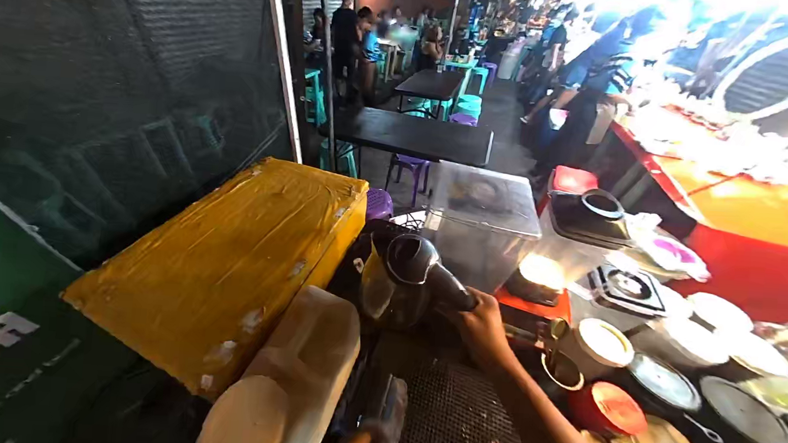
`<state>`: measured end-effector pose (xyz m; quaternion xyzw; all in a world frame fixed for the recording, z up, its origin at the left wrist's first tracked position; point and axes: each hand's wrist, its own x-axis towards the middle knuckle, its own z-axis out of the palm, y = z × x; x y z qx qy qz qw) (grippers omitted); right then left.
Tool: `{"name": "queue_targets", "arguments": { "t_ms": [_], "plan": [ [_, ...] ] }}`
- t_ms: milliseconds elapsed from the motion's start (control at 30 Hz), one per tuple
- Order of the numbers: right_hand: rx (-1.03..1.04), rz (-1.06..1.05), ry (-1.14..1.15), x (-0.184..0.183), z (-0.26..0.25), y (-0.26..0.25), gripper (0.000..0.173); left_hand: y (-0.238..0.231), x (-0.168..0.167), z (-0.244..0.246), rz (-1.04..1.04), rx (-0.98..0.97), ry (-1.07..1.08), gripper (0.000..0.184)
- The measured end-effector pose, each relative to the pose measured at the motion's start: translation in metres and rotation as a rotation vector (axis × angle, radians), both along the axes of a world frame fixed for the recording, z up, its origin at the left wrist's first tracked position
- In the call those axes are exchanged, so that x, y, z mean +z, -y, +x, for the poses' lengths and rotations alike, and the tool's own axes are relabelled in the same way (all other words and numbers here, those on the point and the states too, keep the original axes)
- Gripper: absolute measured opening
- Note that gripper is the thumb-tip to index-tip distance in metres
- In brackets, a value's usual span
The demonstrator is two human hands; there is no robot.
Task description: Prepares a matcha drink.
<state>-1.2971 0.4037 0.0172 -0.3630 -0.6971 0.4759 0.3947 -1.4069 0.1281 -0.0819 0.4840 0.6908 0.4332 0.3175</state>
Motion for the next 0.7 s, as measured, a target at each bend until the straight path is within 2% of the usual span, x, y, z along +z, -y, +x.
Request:
{"name": "queue_targets", "arguments": {
  "t_ms": [133, 200, 267, 333, 400, 467, 567, 700],
  "plan": [
    [-0.079, 0.029, -0.024, 0.030, 0.079, 0.034, 0.017, -0.086, 0.030, -0.009, -0.021, -0.255, -0.106, 0.050],
    [-0.116, 0.026, -0.038, 0.035, 0.113, 0.054, 0.017, -0.104, 0.044, -0.002, -0.002, -0.368, -0.104, 0.042],
    [-0.181, 0.020, -0.037, 0.032, 0.149, 0.073, 0.015, -0.105, 0.045, 0.015, 0.030, -0.515, -0.018, 0.036],
    [-0.259, -0.013, -0.018, 0.030, 0.185, 0.095, 0.015, -0.092, 0.042, 0.037, 0.030, -0.653, 0.077, 0.041],
    [-0.312, 0.008, 0.011, 0.032, 0.221, 0.120, 0.017, -0.068, 0.049, 0.055, -0.026, -0.808, 0.155, 0.046],
    [-0.381, 0.065, 0.035, 0.033, 0.251, 0.144, 0.017, -0.051, 0.057, 0.063, -0.085, -0.959, 0.242, 0.042],
    [-0.512, 0.139, 0.177, 0.035, 0.295, 0.178, 0.016, -0.037, 0.025, 0.070, -0.117, -1.041, 0.325, 0.040],
    [-0.612, 0.104, 0.446, 0.036, 0.342, 0.209, 0.017, -0.026, -0.035, 0.073, -0.348, -0.885, 0.248, 0.043]
  ]
}}
